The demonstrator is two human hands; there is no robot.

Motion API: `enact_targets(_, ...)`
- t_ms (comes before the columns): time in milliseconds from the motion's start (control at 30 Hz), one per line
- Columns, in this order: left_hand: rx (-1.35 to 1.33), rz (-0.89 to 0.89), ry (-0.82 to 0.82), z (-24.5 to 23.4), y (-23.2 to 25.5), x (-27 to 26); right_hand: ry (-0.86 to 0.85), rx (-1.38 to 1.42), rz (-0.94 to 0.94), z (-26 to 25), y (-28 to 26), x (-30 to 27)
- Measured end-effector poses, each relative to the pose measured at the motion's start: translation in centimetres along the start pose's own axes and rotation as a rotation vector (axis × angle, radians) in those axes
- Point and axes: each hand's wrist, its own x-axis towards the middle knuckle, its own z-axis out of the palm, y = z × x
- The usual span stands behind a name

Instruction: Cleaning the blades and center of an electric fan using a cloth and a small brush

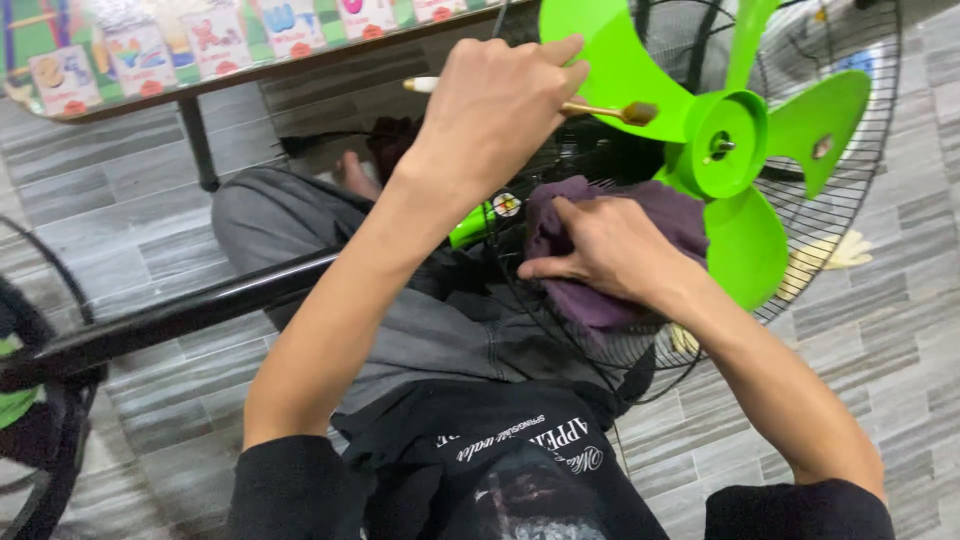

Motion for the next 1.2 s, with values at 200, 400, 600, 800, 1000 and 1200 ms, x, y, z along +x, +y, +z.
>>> enact_targets(200, -0.025, -0.022, 0.076, 0.7, -0.3, -0.5, 0.126, 0.020, 0.099, 0.8, 0.1, 0.2)
enact_targets(400, -0.078, -0.002, 0.078, 0.7, -0.5, -0.2, -0.010, 0.242, -0.096, -2.7, -0.5, -2.5)
enact_targets(600, -0.056, 0.005, 0.074, 0.7, -0.6, -0.4, -0.133, 0.209, -0.168, -3.6, 0.8, -2.6)
enact_targets(800, -0.082, -0.001, 0.095, 0.8, -0.5, -0.4, -0.205, 0.042, -0.062, -2.9, -0.1, -0.8)
enact_targets(1000, -0.018, -0.007, 0.054, 0.5, -0.4, -0.7, 0.009, -0.012, -0.014, 0.4, 2.2, -1.0)
enact_targets(1200, -0.068, -0.018, 0.046, 0.4, -0.5, -0.6, -0.143, 0.106, -0.125, -2.9, 0.7, -1.9)
